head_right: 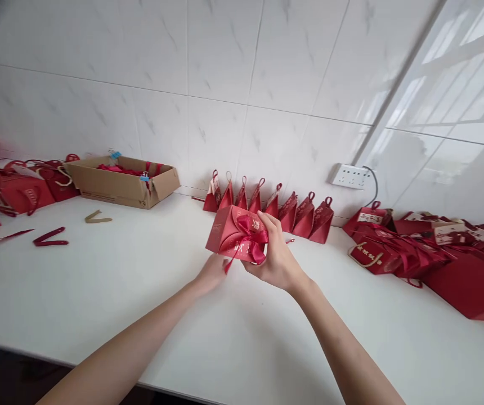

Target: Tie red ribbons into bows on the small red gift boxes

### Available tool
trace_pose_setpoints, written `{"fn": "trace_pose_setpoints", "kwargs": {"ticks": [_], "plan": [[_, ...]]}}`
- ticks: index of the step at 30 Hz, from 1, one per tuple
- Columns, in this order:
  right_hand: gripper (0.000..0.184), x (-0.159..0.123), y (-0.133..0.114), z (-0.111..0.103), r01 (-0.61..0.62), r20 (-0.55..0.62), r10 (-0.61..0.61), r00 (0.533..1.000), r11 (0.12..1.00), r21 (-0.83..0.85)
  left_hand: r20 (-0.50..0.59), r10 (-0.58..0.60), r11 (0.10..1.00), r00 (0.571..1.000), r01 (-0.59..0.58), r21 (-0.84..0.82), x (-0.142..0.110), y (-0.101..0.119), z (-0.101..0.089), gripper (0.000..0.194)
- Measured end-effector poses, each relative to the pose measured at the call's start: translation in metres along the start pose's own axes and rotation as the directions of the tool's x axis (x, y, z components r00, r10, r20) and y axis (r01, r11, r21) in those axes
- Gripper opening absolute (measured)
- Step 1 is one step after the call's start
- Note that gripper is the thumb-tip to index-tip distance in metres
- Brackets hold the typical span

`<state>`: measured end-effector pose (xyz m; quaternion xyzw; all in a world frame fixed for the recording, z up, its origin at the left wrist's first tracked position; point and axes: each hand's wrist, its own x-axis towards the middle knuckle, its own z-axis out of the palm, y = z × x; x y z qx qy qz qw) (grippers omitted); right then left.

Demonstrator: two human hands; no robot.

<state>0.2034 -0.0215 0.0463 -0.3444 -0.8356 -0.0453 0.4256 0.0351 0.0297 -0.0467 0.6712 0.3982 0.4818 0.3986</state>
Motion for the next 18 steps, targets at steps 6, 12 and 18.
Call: {"fn": "trace_pose_setpoints", "kwargs": {"ticks": [6,12,18], "plan": [[0.089,-0.044,0.022,0.003,-0.077,0.147,0.079,0.986,0.997,-0.022,-0.117,-0.12,0.98,0.986,0.098,-0.176,0.01,0.009,-0.011,0.053],[0.106,-0.059,0.013,0.004,-0.318,0.282,0.229,0.932,0.888,0.332,0.147,-0.01,0.913,0.989,0.069,-0.403,-0.002,0.028,0.001,0.065],[0.038,-0.057,0.011,0.005,-0.473,0.143,0.521,0.842,0.584,0.659,0.109,0.003,0.926,0.994,0.038,-0.375,-0.006,0.027,0.001,0.066]]}}
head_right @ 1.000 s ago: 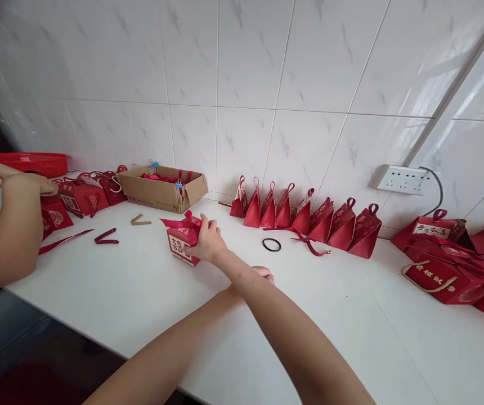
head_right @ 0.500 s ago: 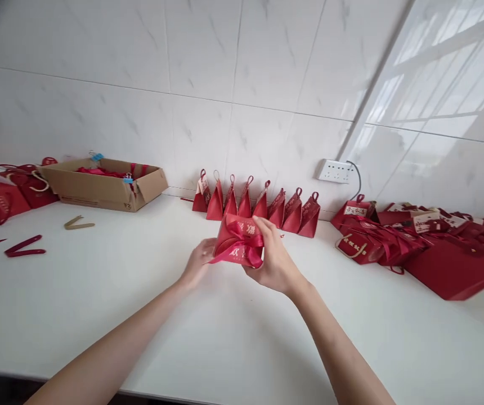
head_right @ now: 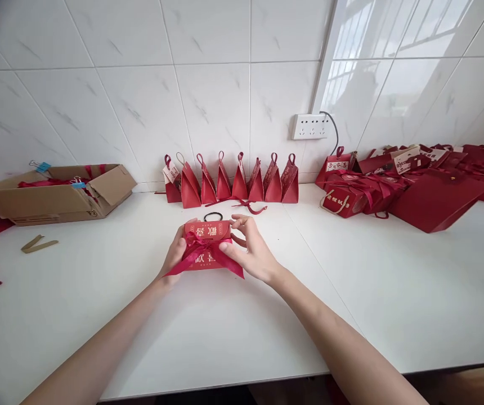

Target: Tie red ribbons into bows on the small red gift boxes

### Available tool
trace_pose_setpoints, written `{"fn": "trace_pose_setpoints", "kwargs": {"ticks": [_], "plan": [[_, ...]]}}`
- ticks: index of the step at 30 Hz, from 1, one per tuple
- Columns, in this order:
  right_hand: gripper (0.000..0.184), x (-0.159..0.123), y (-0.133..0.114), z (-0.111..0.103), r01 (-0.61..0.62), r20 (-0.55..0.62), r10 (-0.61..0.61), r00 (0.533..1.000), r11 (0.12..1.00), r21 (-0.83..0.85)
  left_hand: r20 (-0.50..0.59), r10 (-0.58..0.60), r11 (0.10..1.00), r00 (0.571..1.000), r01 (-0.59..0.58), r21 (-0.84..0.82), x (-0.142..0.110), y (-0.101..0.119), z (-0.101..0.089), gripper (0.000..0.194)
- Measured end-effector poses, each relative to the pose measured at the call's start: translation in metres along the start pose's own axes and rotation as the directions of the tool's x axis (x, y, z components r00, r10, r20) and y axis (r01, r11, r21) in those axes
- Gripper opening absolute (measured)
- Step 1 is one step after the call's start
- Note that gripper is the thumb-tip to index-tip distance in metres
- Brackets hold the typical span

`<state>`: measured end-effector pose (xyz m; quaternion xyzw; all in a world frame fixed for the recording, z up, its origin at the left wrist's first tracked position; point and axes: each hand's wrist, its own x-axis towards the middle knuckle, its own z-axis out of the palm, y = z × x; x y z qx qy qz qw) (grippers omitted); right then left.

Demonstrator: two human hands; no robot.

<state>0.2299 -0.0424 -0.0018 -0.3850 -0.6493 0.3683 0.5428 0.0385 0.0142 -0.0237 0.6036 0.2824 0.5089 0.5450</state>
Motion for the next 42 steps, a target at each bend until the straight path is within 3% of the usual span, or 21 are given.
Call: {"fn": "trace_pose_setpoints", "kwargs": {"ticks": [4,9,14,16,27,31,36,40,42], "plan": [[0.036,0.005,0.004,0.002,-0.073,-0.107,0.064,0.992,0.994,-0.086,-0.062,0.188,0.971,0.98,-0.176,0.163,-0.003,0.0,0.0,0.077],[0.036,0.009,0.003,0.0,-0.12,-0.082,0.131,0.988,0.985,0.121,-0.123,0.445,0.848,0.887,-0.373,0.376,-0.006,0.003,0.002,0.041],[0.035,0.009,0.001,-0.001,-0.172,-0.055,0.196,0.979,0.939,0.297,-0.072,0.529,0.753,0.846,-0.428,0.5,-0.007,0.008,0.001,0.018],[0.033,0.009,0.002,-0.002,-0.184,-0.046,0.211,0.977,0.924,0.334,-0.062,0.547,0.721,0.835,-0.433,0.541,-0.008,0.01,0.001,0.018],[0.029,0.01,0.003,-0.005,-0.282,0.012,0.314,0.949,0.834,0.475,-0.19,0.539,0.793,0.821,-0.418,0.442,-0.01,0.008,0.009,0.034],[0.031,0.011,0.002,-0.004,-0.311,0.007,0.356,0.935,0.806,0.503,-0.238,0.455,0.848,0.858,-0.336,0.41,-0.012,0.01,0.011,0.036],[0.039,0.013,0.005,-0.004,-0.306,-0.067,0.382,0.922,0.822,0.48,-0.316,0.411,0.839,0.855,-0.219,0.498,-0.015,0.016,0.02,0.03],[0.038,0.013,0.004,-0.008,-0.308,-0.068,0.375,0.925,0.841,0.445,-0.267,0.351,0.857,0.898,-0.192,0.478,-0.016,0.017,0.02,0.028],[0.035,0.013,0.001,-0.011,-0.307,-0.043,0.356,0.933,0.855,0.418,-0.19,0.39,0.829,0.901,-0.254,0.498,-0.013,0.014,0.015,0.029]]}}
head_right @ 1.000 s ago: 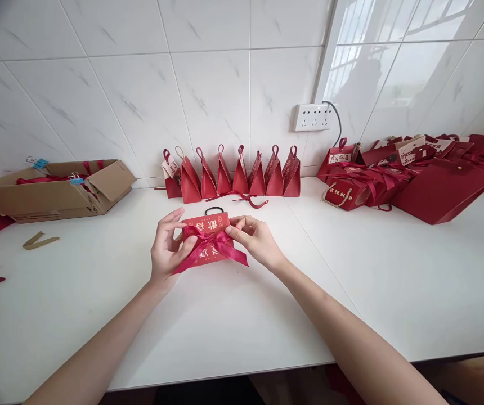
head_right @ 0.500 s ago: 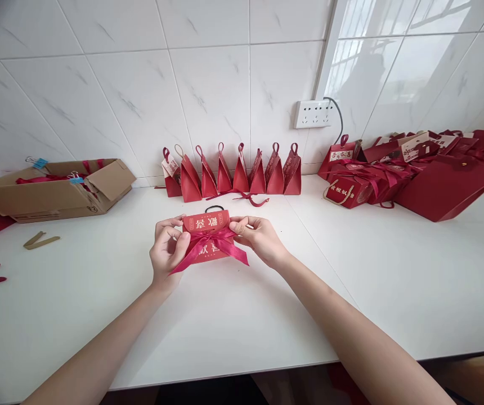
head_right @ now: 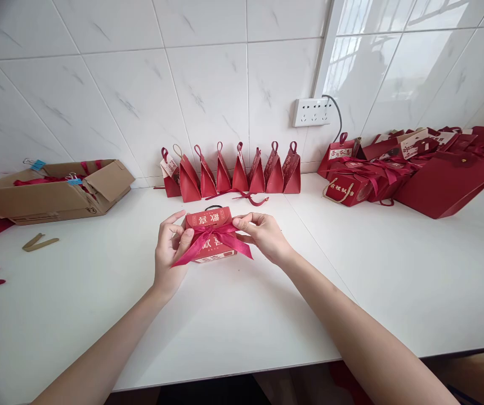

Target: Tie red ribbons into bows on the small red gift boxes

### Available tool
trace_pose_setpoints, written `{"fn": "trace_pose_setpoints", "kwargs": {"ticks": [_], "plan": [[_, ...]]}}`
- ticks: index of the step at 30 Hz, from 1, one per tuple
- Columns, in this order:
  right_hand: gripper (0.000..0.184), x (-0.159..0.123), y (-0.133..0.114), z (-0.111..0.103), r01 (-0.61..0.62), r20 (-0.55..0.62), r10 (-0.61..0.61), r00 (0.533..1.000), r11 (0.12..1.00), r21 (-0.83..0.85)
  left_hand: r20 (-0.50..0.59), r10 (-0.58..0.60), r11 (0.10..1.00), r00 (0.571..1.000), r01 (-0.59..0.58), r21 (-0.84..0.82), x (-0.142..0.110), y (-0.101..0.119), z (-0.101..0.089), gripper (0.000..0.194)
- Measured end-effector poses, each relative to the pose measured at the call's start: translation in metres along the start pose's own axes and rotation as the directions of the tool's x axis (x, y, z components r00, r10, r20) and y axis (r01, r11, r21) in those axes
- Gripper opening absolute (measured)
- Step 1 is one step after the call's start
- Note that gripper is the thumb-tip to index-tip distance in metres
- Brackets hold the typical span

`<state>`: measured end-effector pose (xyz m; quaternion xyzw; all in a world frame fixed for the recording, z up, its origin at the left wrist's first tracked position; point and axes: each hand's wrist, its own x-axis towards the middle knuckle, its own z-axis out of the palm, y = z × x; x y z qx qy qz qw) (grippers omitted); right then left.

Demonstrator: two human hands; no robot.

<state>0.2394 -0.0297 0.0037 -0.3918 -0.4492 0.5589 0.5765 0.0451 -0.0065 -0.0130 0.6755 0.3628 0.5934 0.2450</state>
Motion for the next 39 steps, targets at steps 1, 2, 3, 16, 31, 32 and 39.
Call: {"fn": "trace_pose_setpoints", "kwargs": {"ticks": [1,2,3,16,31,32,39], "plan": [[0.034,-0.001,-0.002,-0.001,0.009,0.017,-0.009,1.0,1.0,-0.015,0.018,0.058,0.998,0.998,-0.058,0.004,0.001,-0.004,-0.001,0.03],[0.033,-0.001,-0.003,-0.002,0.019,0.031,-0.018,0.999,0.999,-0.028,0.029,0.119,0.993,0.993,-0.119,0.011,0.003,-0.009,-0.002,0.03],[0.033,-0.002,-0.004,-0.002,0.028,0.037,-0.026,0.999,0.999,-0.04,0.031,0.17,0.985,0.985,-0.171,0.023,0.004,-0.013,-0.002,0.031],[0.032,-0.002,-0.006,-0.006,-0.025,0.005,0.026,1.0,0.996,-0.081,0.07,-0.153,0.961,0.986,0.165,-0.22,-0.001,0.0,0.001,0.031],[0.029,-0.005,-0.008,-0.007,0.014,0.085,-0.002,0.996,0.99,-0.141,-0.007,-0.073,0.994,0.997,0.072,-0.081,0.005,-0.005,-0.003,0.032],[0.03,-0.005,-0.008,-0.007,0.015,0.083,-0.002,0.997,0.989,-0.146,-0.01,-0.079,0.993,0.997,0.078,-0.088,0.005,-0.004,-0.002,0.032],[0.031,-0.003,-0.003,-0.006,0.017,0.057,-0.009,0.998,0.99,-0.139,0.015,-0.182,0.969,0.983,0.182,-0.169,0.001,0.001,0.001,0.038]]}}
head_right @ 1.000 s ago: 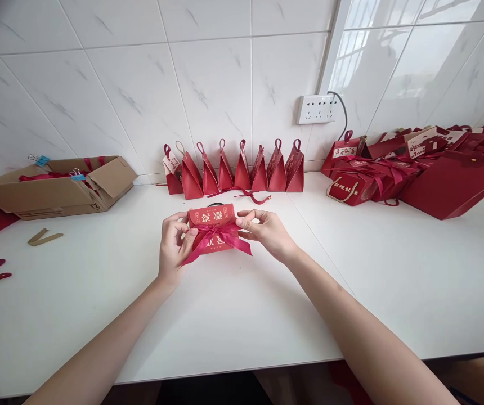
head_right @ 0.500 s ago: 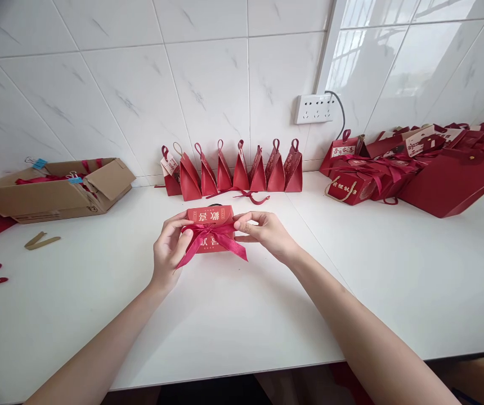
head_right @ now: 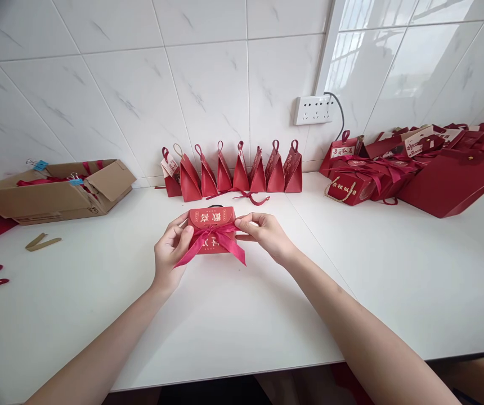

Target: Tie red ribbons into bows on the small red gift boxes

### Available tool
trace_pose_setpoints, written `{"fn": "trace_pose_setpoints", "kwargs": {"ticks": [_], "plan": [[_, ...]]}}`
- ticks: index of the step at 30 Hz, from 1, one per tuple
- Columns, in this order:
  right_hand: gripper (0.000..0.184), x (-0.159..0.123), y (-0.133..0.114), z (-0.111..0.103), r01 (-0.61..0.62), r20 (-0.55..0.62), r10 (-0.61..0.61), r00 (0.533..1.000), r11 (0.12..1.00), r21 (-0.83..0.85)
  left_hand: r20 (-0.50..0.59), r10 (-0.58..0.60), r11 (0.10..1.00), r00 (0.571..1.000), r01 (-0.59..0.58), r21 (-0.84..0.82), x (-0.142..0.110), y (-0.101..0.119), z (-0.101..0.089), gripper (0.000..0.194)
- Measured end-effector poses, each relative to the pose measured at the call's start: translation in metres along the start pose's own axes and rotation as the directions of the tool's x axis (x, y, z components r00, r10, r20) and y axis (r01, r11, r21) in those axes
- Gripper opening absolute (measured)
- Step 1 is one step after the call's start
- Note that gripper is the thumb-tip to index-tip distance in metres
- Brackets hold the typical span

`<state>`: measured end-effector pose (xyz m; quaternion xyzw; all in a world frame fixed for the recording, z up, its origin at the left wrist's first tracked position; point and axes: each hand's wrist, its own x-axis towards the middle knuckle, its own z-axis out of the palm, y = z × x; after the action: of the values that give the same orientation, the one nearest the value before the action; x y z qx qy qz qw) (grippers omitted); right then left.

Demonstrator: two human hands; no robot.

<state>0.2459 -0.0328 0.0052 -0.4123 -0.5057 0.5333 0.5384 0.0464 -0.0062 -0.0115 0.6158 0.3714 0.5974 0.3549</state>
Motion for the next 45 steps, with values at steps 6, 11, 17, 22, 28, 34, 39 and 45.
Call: {"fn": "trace_pose_setpoints", "kwargs": {"ticks": [6,11,17,22,28,34,39,45], "plan": [[0.04,0.001,0.001,0.008,-0.005,-0.153,0.007,0.988,1.0,0.014,-0.04,0.07,0.996,0.997,-0.068,0.06,-0.001,-0.005,0.003,0.036],[0.044,0.0,0.002,0.011,0.009,-0.186,-0.012,0.982,1.0,-0.022,-0.054,0.059,0.995,0.997,-0.055,0.078,-0.002,-0.007,0.003,0.035],[0.045,0.001,0.006,0.01,-0.028,-0.188,0.031,0.982,0.999,0.018,-0.05,0.031,0.997,0.998,-0.027,0.072,-0.003,-0.008,0.004,0.029],[0.04,-0.012,-0.001,0.019,0.355,-0.235,-0.538,0.81,0.767,-0.534,-0.075,0.15,0.986,0.986,-0.143,0.091,-0.008,-0.004,0.008,0.033],[0.044,-0.022,0.009,0.052,0.646,0.454,-0.708,0.541,0.004,-0.763,-0.052,0.142,0.99,0.989,-0.14,0.033,-0.016,0.001,0.013,0.028],[0.025,-0.017,0.018,0.039,0.679,0.59,-0.664,0.46,-0.166,-0.716,-0.021,0.043,0.999,0.999,-0.042,0.017,-0.01,0.003,0.01,0.027],[0.018,-0.019,0.02,0.031,0.774,0.677,-0.664,0.318,-0.231,-0.59,-0.078,0.022,0.999,0.997,-0.018,0.049,-0.007,0.005,0.008,0.028],[0.03,-0.025,0.012,0.034,0.86,0.7,-0.632,0.333,-0.1,-0.5,-0.119,0.042,0.998,0.992,-0.035,0.061,-0.008,0.006,0.007,0.027]]}}
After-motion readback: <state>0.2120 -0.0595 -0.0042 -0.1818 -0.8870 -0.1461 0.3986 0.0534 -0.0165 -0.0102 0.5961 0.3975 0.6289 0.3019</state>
